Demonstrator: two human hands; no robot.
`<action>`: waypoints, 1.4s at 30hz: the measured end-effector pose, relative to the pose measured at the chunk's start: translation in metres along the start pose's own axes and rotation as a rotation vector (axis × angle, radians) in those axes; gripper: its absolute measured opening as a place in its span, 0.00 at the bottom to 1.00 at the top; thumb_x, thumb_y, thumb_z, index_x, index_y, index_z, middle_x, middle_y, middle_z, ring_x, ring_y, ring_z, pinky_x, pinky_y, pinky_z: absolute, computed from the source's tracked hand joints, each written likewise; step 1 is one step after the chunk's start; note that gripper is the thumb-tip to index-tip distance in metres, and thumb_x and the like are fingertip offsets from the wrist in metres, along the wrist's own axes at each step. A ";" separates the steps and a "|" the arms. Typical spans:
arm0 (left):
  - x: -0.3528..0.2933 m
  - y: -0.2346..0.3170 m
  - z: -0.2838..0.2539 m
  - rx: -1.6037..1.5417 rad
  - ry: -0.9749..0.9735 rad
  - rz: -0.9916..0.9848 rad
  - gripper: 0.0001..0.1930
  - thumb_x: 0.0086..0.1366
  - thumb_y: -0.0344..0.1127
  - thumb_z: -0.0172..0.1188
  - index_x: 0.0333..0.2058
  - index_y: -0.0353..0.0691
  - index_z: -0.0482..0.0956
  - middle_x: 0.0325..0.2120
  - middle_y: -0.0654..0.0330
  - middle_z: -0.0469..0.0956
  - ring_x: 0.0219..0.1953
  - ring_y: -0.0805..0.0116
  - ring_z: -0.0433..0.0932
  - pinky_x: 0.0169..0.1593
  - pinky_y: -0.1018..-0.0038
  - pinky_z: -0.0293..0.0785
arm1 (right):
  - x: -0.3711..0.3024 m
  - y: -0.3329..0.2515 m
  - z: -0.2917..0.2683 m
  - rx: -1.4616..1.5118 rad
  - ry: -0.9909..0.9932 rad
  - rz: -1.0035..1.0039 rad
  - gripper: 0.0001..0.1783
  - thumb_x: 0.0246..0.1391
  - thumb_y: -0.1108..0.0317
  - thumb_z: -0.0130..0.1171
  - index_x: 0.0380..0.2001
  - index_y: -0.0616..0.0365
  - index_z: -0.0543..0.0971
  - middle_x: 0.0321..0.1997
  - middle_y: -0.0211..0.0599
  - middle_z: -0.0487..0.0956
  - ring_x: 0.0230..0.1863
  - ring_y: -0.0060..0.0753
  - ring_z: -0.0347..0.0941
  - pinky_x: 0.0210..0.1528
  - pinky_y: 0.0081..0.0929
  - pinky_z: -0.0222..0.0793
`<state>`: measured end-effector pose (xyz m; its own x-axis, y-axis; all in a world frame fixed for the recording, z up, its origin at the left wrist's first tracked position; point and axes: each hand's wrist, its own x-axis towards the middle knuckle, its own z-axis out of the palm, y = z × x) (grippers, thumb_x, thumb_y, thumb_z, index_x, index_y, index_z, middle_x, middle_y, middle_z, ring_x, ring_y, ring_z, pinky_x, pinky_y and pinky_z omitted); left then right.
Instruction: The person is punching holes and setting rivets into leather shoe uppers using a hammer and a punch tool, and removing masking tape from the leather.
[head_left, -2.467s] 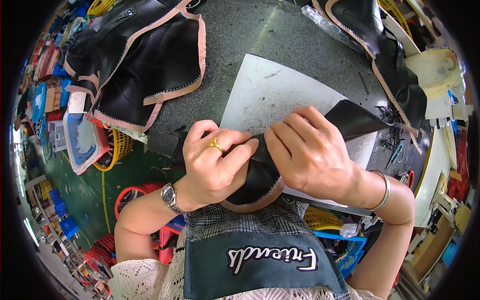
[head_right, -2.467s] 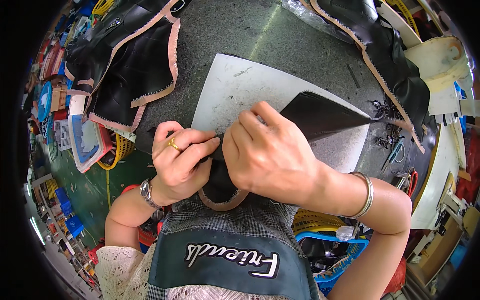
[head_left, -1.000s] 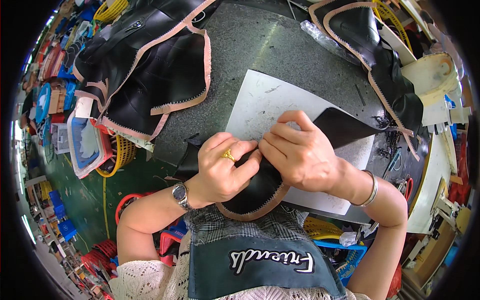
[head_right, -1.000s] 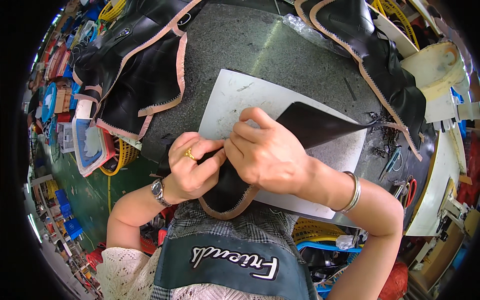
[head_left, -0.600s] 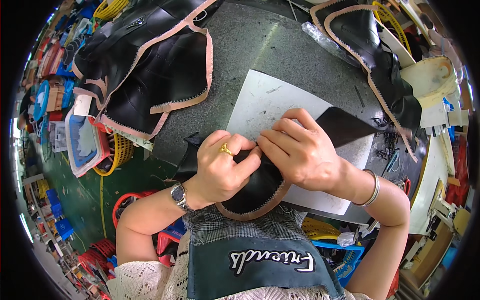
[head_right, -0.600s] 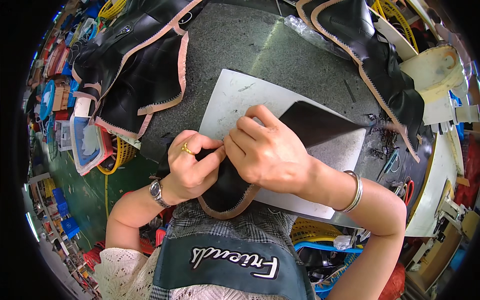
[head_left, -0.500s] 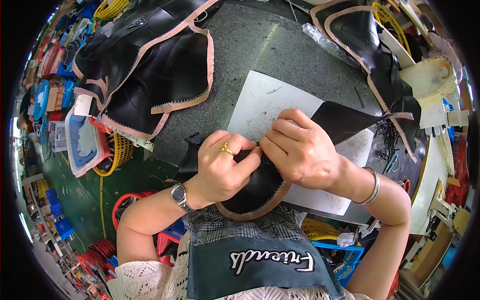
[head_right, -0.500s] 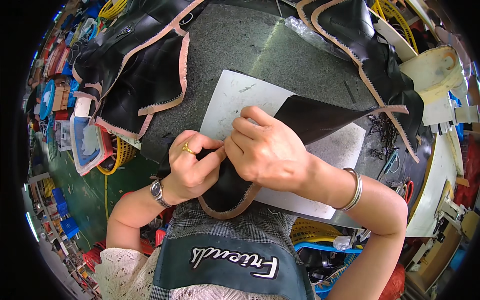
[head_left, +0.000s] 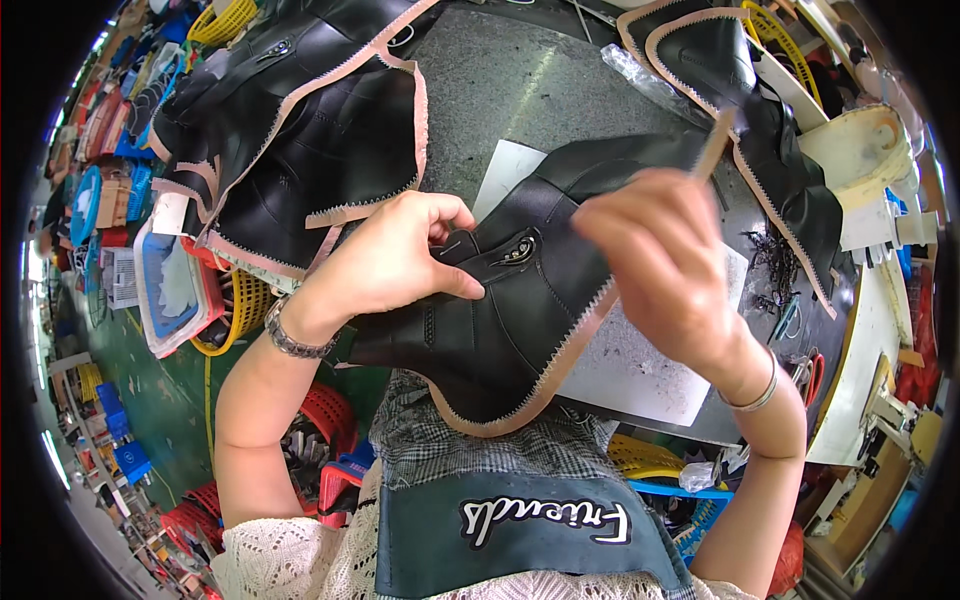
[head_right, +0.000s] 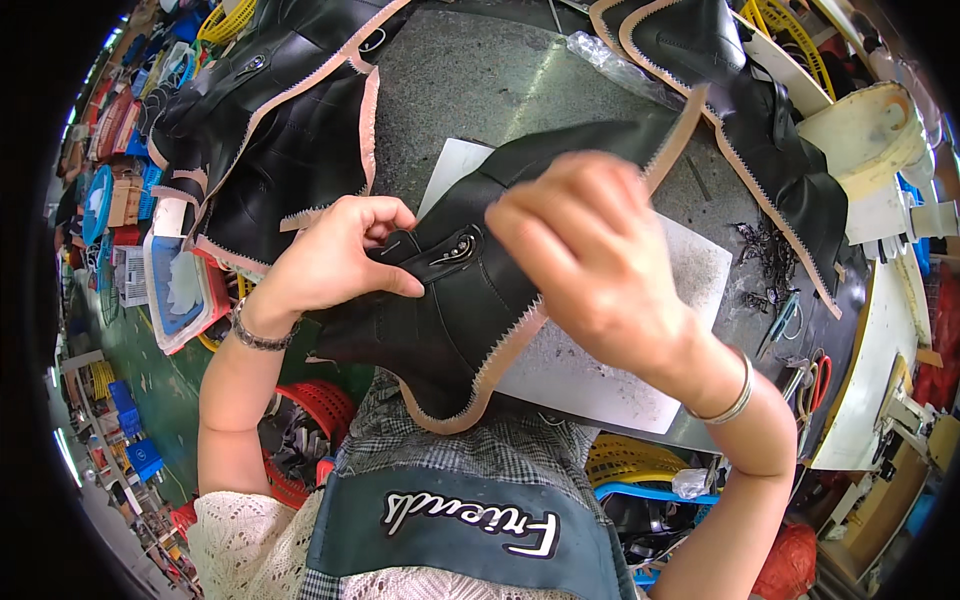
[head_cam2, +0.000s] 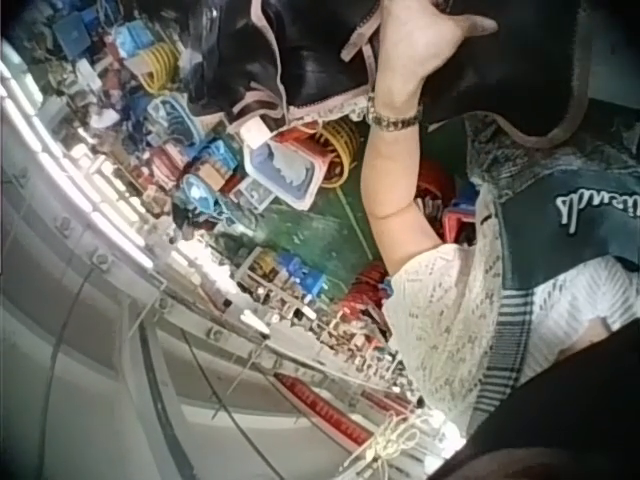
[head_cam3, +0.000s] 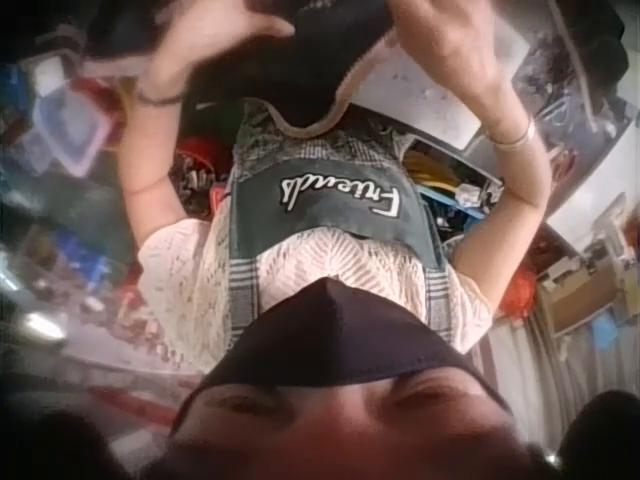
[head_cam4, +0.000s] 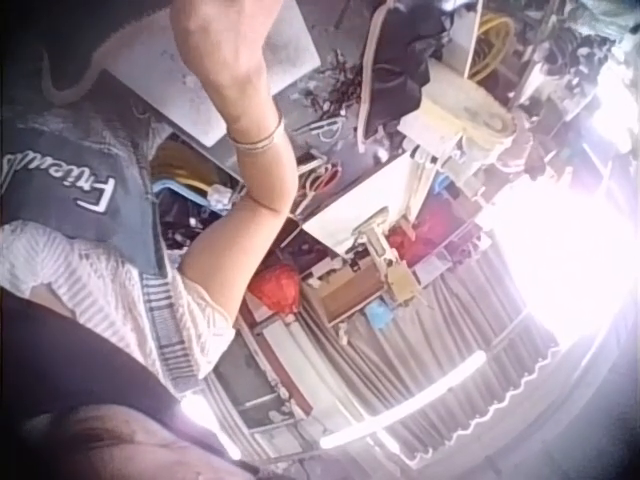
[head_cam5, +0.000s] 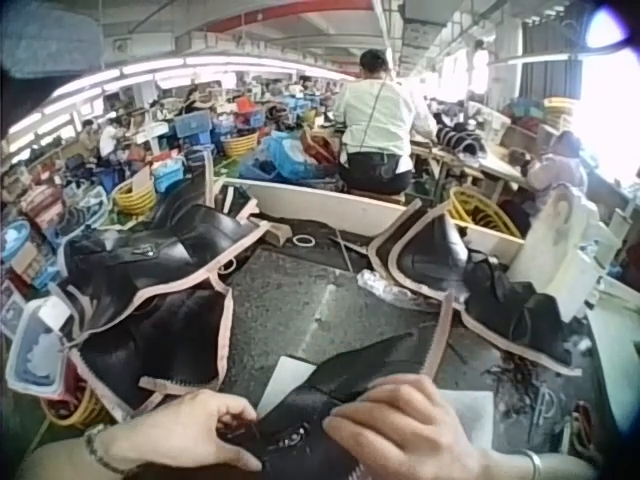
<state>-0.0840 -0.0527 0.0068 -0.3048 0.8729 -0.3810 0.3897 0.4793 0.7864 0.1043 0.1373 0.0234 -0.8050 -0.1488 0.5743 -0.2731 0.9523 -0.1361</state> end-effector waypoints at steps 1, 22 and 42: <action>0.001 0.001 -0.001 0.002 -0.002 0.000 0.24 0.43 0.30 0.78 0.39 0.31 0.78 0.25 0.61 0.75 0.31 0.72 0.74 0.39 0.74 0.72 | -0.009 -0.006 0.005 0.075 -0.147 0.082 0.23 0.33 0.72 0.61 0.40 0.64 0.79 0.46 0.41 0.79 0.48 0.43 0.72 0.53 0.39 0.69; 0.005 0.026 -0.287 0.952 0.589 -0.049 0.42 0.57 0.48 0.71 0.65 0.36 0.62 0.57 0.48 0.72 0.58 0.63 0.71 0.62 0.70 0.64 | -0.118 0.036 -0.086 0.016 0.238 0.935 0.14 0.51 0.80 0.62 0.42 0.62 0.83 0.47 0.38 0.82 0.49 0.31 0.75 0.51 0.25 0.69; 0.148 0.199 -0.005 0.707 0.530 1.193 0.12 0.57 0.26 0.63 0.41 0.36 0.83 0.35 0.50 0.83 0.38 0.59 0.83 0.45 0.66 0.77 | -0.211 0.052 -0.095 0.263 0.356 1.328 0.10 0.53 0.82 0.58 0.40 0.69 0.78 0.43 0.38 0.81 0.42 0.24 0.79 0.49 0.21 0.74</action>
<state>-0.0562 0.1718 0.1095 0.2779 0.7138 0.6429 0.9157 -0.3990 0.0472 0.3101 0.2436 -0.0288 -0.3726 0.9258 0.0645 0.4568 0.2435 -0.8556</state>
